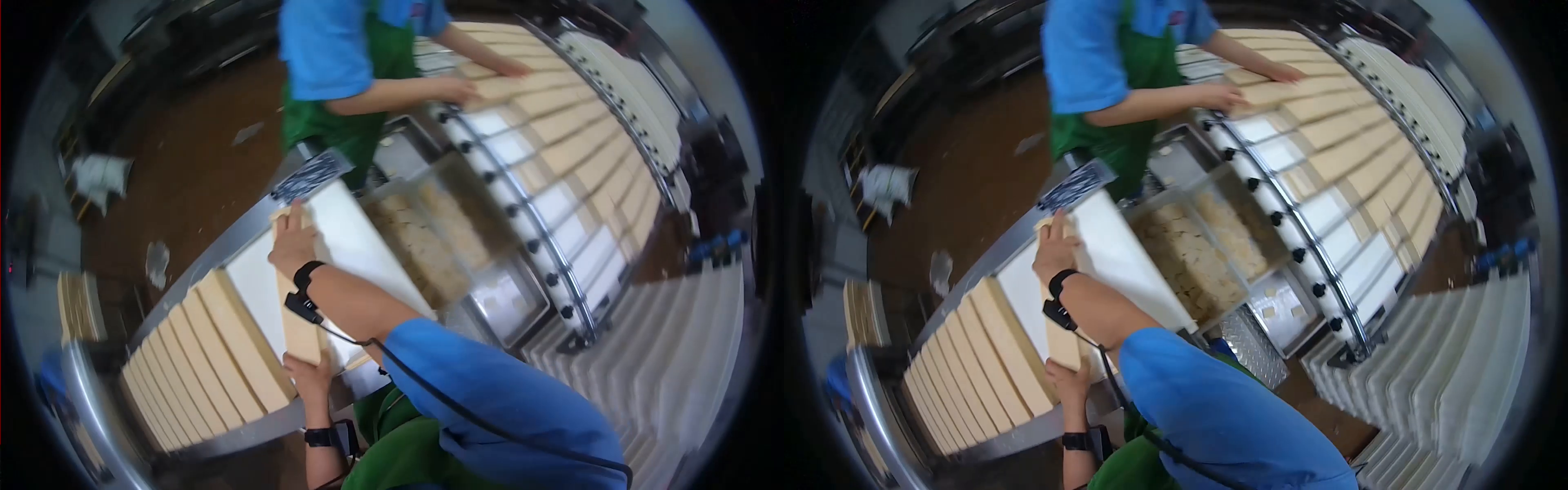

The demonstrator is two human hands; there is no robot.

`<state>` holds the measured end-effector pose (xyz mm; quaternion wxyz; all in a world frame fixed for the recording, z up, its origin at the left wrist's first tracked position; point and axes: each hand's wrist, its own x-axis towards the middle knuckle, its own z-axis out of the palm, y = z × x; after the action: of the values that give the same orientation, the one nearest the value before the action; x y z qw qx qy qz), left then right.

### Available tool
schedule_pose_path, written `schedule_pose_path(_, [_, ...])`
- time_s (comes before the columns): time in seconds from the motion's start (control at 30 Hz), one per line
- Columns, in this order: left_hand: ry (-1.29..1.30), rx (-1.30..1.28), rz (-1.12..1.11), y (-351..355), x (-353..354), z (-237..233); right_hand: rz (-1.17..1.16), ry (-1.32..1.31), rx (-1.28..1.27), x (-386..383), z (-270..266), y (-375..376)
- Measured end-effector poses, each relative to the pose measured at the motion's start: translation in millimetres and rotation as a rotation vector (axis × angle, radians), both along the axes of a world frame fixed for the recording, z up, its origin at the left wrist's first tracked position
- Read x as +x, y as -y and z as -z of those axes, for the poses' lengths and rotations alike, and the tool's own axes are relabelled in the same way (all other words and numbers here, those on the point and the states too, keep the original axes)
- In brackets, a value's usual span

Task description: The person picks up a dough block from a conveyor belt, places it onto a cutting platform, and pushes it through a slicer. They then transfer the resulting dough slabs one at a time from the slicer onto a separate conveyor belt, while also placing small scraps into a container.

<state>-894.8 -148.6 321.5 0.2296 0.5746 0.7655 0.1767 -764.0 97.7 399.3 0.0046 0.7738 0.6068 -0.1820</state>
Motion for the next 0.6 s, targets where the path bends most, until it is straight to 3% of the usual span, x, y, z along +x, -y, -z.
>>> schedule_pose_path(0.13, [0.072, 0.138, 0.023, 0, 40, -36, 0.37, -0.53, 0.239, 88, -6, 40])
schedule_pose_path(0.2, [0.144, 0.212, 0.09, -5, 66, -46, 0.545, -0.456, 0.482, 145, -4, 68])
schedule_pose_path(0.23, [0.182, 0.232, 0.178, -9, 85, -61, 0.628, -0.538, 0.434, 186, -29, 92])
schedule_pose_path(0.27, [0.222, 0.249, 0.268, -10, 108, -82, 0.666, -0.582, 0.624, 226, -31, 117])
schedule_pose_path(0.37, [0.23, 0.501, 0.597, -3, 175, -97, 0.918, -0.384, 0.81, 343, -51, 206])
schedule_pose_path(0.43, [0.268, 0.751, 0.817, 8, 223, -103, 1.077, -0.424, 0.817, 412, -83, 278])
schedule_pose_path(0.5, [0.299, 0.993, 1.19, 15, 262, -94, 1.178, -0.264, 0.784, 491, -62, 350])
schedule_pose_path(0.53, [0.352, 1.143, 1.229, 26, 290, -110, 1.264, -0.281, 0.746, 509, -78, 382])
schedule_pose_path(0.6, [0.399, 0.869, 1.558, 50, 325, -116, 1.289, -0.168, 0.712, 550, -80, 440])
